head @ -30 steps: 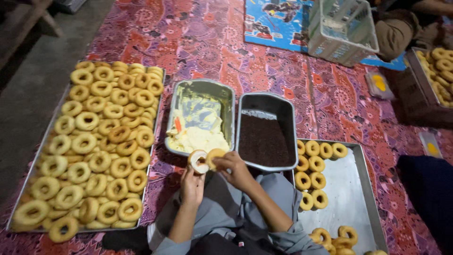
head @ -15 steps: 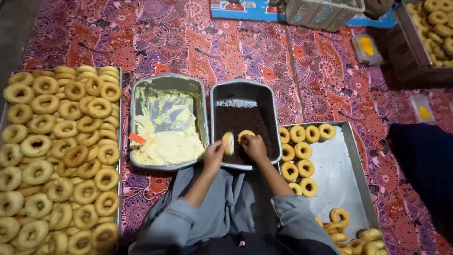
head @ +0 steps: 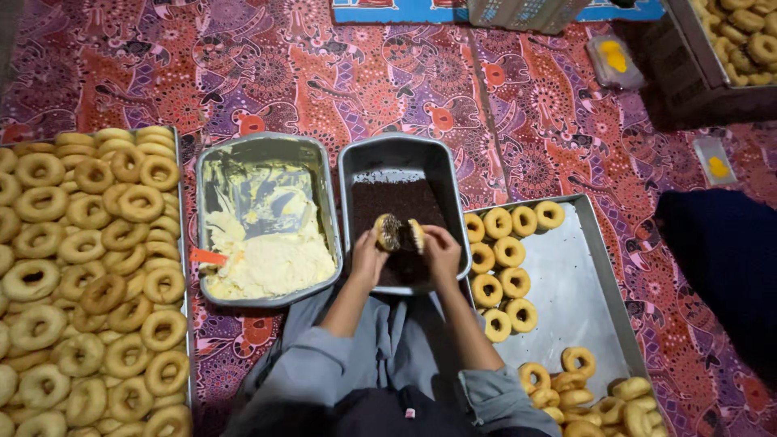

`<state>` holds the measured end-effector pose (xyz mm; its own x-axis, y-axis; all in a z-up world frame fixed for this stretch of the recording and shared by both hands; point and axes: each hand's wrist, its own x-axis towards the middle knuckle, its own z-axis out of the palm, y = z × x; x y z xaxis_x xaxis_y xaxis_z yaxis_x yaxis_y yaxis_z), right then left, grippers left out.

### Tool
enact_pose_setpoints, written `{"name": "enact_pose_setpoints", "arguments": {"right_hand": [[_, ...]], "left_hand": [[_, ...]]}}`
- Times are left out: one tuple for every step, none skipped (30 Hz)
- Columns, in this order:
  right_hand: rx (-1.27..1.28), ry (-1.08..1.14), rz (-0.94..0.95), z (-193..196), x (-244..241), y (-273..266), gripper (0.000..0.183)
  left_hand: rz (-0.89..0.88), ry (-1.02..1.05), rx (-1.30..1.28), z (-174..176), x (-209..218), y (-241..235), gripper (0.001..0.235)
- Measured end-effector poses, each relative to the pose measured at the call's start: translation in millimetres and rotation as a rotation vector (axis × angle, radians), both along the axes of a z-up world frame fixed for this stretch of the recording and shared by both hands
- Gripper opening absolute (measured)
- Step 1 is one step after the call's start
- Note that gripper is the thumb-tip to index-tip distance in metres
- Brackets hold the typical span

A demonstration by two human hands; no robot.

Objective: The person sits on a patterned floor mat and fills ring-shaped pastries with a white cream using a small spatula. They then dip the filled pastries into a tray of dark crumbs and place them on a metal tray.

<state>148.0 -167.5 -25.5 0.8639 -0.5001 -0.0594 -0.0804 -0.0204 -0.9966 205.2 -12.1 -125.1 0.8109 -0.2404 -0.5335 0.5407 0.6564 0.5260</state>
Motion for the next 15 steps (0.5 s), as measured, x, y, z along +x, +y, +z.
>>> {"name": "enact_pose_setpoints", "arguments": {"right_hand": [[-0.254,-0.077,-0.002,11.9,-5.0,10.0,0.017],[-0.506,-0.156,-0.002,24.2,-8.3,22.0,0.015],[-0.630,-0.260,0.046,37.0,-9.4,31.6,0.014],[-0.757,-0.362,0.093,48.7,-12.3,39.5,0.013],[-0.882,-0.464,0.142,58.4,-14.8,46.3,0.012],[-0.887,-0.462,0.147,66.2,-17.9,49.3,0.013],[-0.891,-0.460,0.152,71.4,-21.3,50.9,0.015],[-0.894,-0.460,0.155,74.5,-21.6,49.6,0.016],[-0.686,-0.423,0.103,75.3,-19.6,44.5,0.021],[-0.477,-0.388,0.049,72.9,-17.5,39.3,0.027],[-0.268,-0.353,-0.005,67.8,-16.8,32.3,0.032],[0.023,-0.148,0.028,59.7,-19.9,23.1,0.037],[0.316,0.055,0.062,50.3,-20.8,11.3,0.042],[0.611,0.254,0.090,40.0,-23.8,-1.7,0.048],[0.713,0.223,0.133,27.2,-32.3,-10.7,0.043]], "left_hand": [[-0.002,-0.002,-0.084,0.4,-11.9,-1.8,0.029],[-0.002,-0.007,-0.166,1.1,-23.3,-2.4,0.031],[-0.003,-0.013,-0.248,2.3,-30.1,-2.2,0.033],[0.000,-0.019,-0.246,3.6,-33.9,-2.3,0.033],[0.004,-0.026,-0.244,4.8,-37.3,-2.1,0.033],[0.006,-0.031,-0.245,6.2,-40.3,-4.0,0.033],[0.004,-0.032,-0.273,7.9,-41.6,-5.1,0.034],[0.002,-0.035,-0.301,10.8,-39.3,-5.7,0.035],[0.001,-0.038,-0.328,14.7,-36.9,-7.2,0.036],[-0.007,-0.020,-0.337,20.1,-33.4,-8.4,0.036],[-0.015,-0.002,-0.347,26.8,-29.4,-10.7,0.036],[-0.027,0.024,-0.354,33.9,-31.2,-13.7,0.035],[-0.113,0.015,-0.292,42.3,-32.0,-14.8,0.037],[-0.207,0.004,-0.229,52.7,-31.8,-15.3,0.038],[-0.301,-0.007,-0.166,64.7,-32.6,-17.8,0.039]]}}
